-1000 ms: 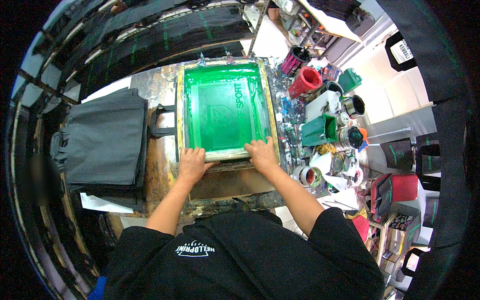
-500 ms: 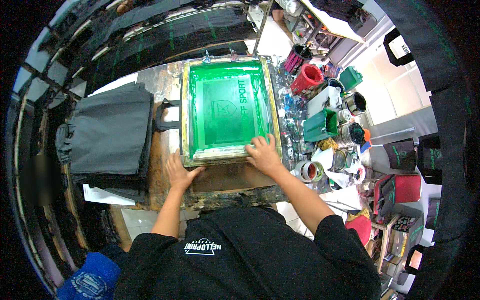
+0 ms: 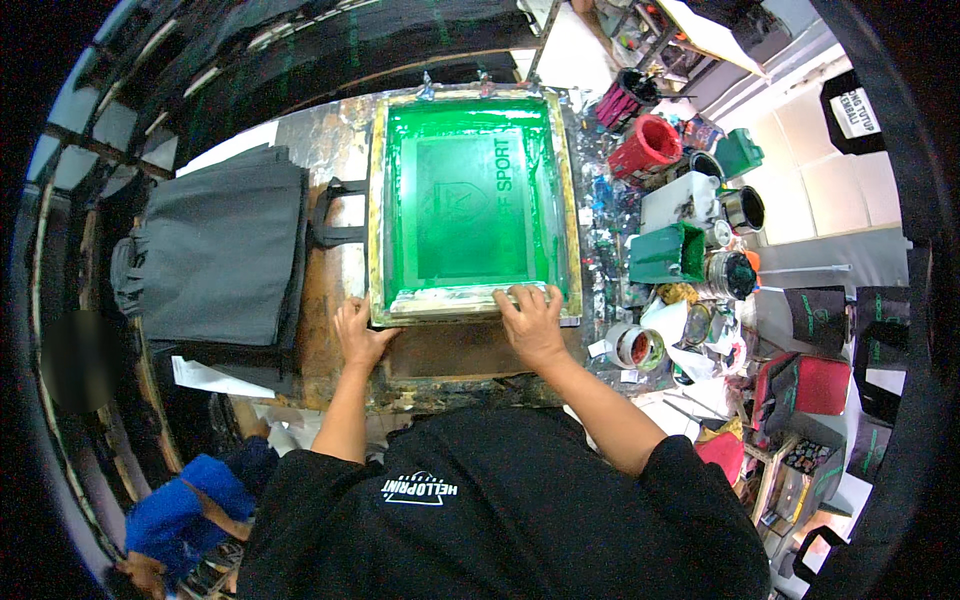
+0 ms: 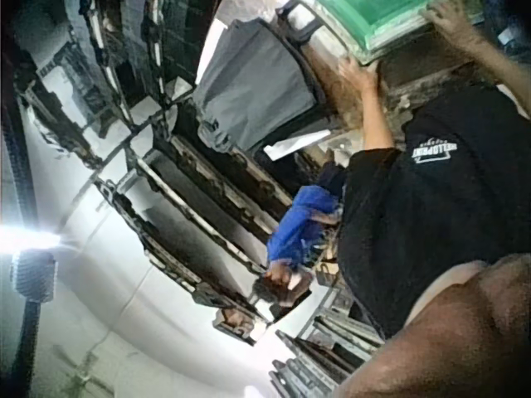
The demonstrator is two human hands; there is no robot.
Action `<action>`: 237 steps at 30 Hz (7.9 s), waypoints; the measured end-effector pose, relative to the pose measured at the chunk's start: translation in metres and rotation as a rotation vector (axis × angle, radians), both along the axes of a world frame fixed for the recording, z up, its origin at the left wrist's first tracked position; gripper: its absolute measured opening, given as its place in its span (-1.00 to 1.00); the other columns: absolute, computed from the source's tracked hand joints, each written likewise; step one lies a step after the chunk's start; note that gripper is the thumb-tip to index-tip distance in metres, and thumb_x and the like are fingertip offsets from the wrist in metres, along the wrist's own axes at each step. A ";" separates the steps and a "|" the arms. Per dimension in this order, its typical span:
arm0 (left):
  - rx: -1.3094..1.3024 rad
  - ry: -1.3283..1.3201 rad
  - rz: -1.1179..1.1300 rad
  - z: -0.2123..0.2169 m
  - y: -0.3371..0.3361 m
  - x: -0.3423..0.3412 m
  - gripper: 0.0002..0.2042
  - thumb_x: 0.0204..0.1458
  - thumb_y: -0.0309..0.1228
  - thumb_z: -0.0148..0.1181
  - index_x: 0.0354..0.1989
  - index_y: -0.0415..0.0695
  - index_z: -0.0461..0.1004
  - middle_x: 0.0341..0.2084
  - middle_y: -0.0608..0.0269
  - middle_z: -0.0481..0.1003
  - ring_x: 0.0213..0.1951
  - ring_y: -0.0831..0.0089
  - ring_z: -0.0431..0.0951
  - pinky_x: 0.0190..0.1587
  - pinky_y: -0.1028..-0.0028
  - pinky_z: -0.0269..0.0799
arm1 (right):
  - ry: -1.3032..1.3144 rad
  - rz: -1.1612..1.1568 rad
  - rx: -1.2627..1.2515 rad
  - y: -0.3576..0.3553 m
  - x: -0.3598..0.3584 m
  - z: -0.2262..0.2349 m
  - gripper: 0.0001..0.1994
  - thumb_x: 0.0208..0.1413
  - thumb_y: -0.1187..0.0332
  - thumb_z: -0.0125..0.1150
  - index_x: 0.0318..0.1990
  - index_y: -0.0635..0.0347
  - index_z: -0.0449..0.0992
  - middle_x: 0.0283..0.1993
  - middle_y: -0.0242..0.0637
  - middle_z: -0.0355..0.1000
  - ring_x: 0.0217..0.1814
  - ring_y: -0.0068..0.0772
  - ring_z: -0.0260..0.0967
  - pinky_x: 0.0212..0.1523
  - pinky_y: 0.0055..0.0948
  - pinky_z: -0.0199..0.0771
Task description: The person performs screen printing on black tote bags using a green ink-filled screen and a squeegee. They repeatedly pull the squeegee across the screen to transfer the design onto the bags, then lift the screen to reveal the printed logo. Another person assists by moving the printed bags to a drying rack.
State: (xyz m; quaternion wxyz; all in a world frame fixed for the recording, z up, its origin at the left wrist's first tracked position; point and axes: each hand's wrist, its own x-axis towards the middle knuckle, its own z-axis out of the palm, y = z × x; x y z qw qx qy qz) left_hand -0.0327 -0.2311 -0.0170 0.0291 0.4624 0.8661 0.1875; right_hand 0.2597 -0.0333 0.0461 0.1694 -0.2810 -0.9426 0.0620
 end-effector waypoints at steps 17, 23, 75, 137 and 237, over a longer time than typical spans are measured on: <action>0.645 -0.707 0.068 0.118 0.030 0.007 -0.24 -0.17 -0.53 0.64 0.29 -0.32 0.43 -0.06 0.20 0.65 -0.02 0.51 0.62 -0.01 0.46 0.56 | 0.120 -0.020 0.137 0.035 -0.028 0.142 -0.52 0.01 0.34 0.32 0.16 0.03 0.50 0.00 -0.22 0.42 0.13 -0.16 0.36 0.28 0.10 0.07; 0.951 -0.658 0.075 0.221 0.104 -0.017 -0.33 0.05 -0.39 0.54 0.34 -0.29 0.41 -0.20 0.38 0.56 -0.33 0.73 0.39 -0.26 0.66 0.35 | 0.230 -0.071 0.452 0.113 -0.087 0.234 -0.54 0.12 -0.18 0.27 -0.10 0.00 0.58 -0.24 -0.21 0.45 -0.06 -0.11 0.41 0.05 0.01 0.17; 0.922 -0.604 1.102 0.150 -0.384 -0.313 -0.72 0.11 -0.54 0.32 -0.02 -0.41 0.59 -0.02 0.02 0.63 -0.03 0.21 0.64 0.00 0.25 0.56 | 0.169 -0.114 0.316 0.155 -0.134 0.308 -0.47 0.24 -0.21 0.19 -0.17 0.16 0.57 -0.27 -0.15 0.48 -0.06 -0.06 0.44 0.07 -0.02 0.23; 0.217 -0.219 -0.603 0.019 0.214 0.107 -0.47 0.26 0.04 0.15 0.10 -0.22 0.56 0.02 -0.20 0.54 0.12 -0.05 0.52 0.15 -0.01 0.44 | 0.286 -0.076 0.410 0.179 -0.130 0.292 -0.36 0.18 -0.38 0.10 -0.25 0.09 0.64 -0.29 -0.11 0.58 -0.14 -0.06 0.53 0.00 0.03 0.24; 0.273 0.130 -0.256 0.117 0.285 -0.081 -0.20 0.02 0.26 0.34 0.20 -0.21 0.44 0.05 -0.05 0.45 0.13 0.01 0.41 0.19 0.05 0.29 | -0.146 -0.029 0.325 0.309 -0.203 -0.013 -0.68 0.16 0.37 0.19 0.08 -0.12 0.48 -0.11 -0.37 0.43 0.04 -0.27 0.42 0.01 0.00 0.27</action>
